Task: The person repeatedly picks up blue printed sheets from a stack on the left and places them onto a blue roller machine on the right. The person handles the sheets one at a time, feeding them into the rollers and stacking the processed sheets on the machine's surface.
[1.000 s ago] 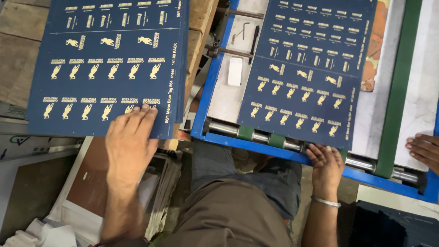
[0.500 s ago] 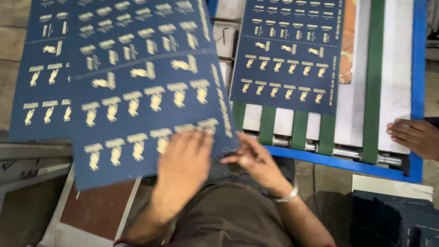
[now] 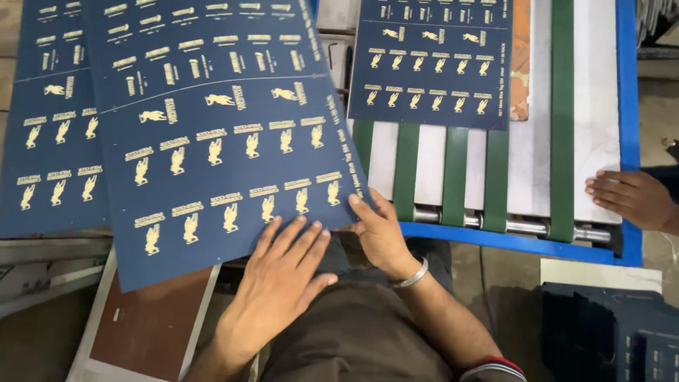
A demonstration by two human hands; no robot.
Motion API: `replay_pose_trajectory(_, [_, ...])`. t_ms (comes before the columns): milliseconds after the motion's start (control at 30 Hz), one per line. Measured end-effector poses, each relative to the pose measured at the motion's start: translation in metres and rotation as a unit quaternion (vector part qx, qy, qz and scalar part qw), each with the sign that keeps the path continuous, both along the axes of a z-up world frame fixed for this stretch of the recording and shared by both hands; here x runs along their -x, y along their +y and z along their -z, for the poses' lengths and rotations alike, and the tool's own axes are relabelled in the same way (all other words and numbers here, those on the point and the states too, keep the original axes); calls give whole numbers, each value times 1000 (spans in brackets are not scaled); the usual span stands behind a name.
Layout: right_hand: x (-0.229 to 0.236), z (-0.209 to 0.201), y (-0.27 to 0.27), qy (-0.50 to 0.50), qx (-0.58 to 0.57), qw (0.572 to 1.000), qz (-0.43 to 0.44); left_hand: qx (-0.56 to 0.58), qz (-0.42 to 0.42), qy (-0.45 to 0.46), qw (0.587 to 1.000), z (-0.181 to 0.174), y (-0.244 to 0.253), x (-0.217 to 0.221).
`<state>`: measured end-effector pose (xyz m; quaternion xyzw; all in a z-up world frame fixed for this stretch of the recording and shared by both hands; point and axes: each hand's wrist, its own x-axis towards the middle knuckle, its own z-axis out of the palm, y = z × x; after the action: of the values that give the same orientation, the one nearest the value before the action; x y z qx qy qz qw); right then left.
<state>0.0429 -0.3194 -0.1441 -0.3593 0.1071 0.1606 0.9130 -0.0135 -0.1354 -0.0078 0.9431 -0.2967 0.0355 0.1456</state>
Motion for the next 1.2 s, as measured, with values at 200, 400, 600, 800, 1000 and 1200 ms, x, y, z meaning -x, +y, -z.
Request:
replay_pose_trajectory(200, [-6, 66, -85, 57, 170, 973, 147, 13, -41, -88, 995, -27, 53, -4])
replay_pose_trajectory(400, [-12, 108, -191, -30, 255, 890, 377, -140, -215, -146, 955, -16, 105, -40])
replay_pose_trajectory(600, [10, 116, -233, -103, 306, 844, 429, -112, -226, -146, 957, 0, 113, -40])
replay_pose_trajectory(800, [50, 110, -209, -56, 381, 817, 429, -75, -231, -180, 953, 2, 116, -47])
replay_pose_trajectory(1000, [84, 96, -172, -20, 338, 841, 422, -67, -250, -198, 946, 2, 115, -48])
replay_pose_trajectory(1200, [53, 79, -172, 5, 282, 860, 425, -59, -249, -190, 948, 0, 116, -49])
